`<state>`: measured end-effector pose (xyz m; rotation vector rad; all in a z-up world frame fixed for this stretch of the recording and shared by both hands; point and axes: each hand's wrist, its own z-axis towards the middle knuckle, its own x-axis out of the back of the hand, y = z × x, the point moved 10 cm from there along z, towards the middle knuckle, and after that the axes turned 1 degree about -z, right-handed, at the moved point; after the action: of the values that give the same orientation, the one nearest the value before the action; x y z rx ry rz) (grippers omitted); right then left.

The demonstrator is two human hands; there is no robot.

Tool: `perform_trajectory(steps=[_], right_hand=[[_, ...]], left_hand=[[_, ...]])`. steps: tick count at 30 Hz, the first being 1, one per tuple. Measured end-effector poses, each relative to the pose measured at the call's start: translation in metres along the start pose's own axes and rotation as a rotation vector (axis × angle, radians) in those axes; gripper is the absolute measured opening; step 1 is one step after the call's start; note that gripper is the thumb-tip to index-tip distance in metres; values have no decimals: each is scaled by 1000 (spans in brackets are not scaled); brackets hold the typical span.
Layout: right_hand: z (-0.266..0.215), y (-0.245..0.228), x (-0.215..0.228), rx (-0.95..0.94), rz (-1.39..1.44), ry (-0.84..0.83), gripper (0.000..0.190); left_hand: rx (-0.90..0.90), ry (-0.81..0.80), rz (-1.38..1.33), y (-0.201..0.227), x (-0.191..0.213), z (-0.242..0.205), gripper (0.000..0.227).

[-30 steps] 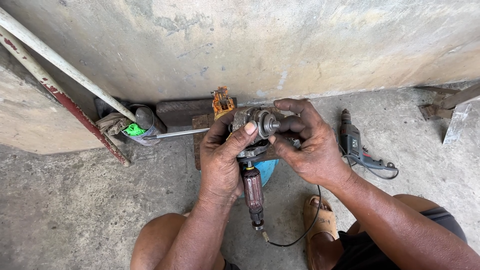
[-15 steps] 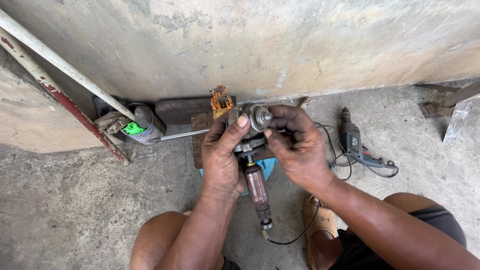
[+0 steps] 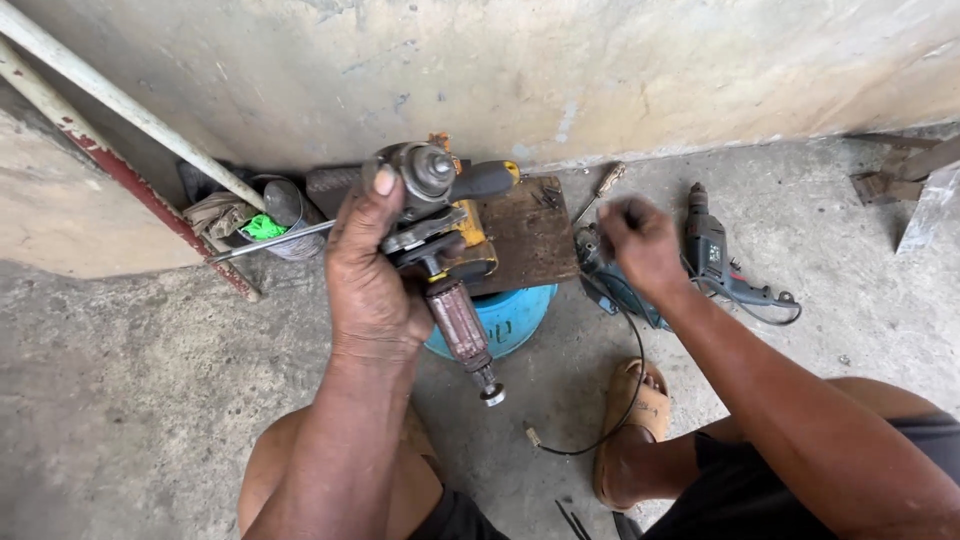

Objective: The person holds a mechanical part in their left hand and uses a screwdriver in their right hand to tighten or adjust a screw on the component. They rotate the part to access different angles while working on it.

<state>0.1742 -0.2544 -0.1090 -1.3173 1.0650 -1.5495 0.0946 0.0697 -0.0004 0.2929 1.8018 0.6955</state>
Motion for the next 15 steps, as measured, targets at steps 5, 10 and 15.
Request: perform_trajectory(steps=[5,10,15], right_hand=[[-45,67,-14,-146,-380,-358,28],[-118,129,-74,-224,-874,-1062,28],[-172,175,-134,-246,-889,-1052,29]], left_hand=[[-2,25,30,12,21,-1,30],[24,51,32,9,19,9,26],[36,107,60,11,19,0,30]])
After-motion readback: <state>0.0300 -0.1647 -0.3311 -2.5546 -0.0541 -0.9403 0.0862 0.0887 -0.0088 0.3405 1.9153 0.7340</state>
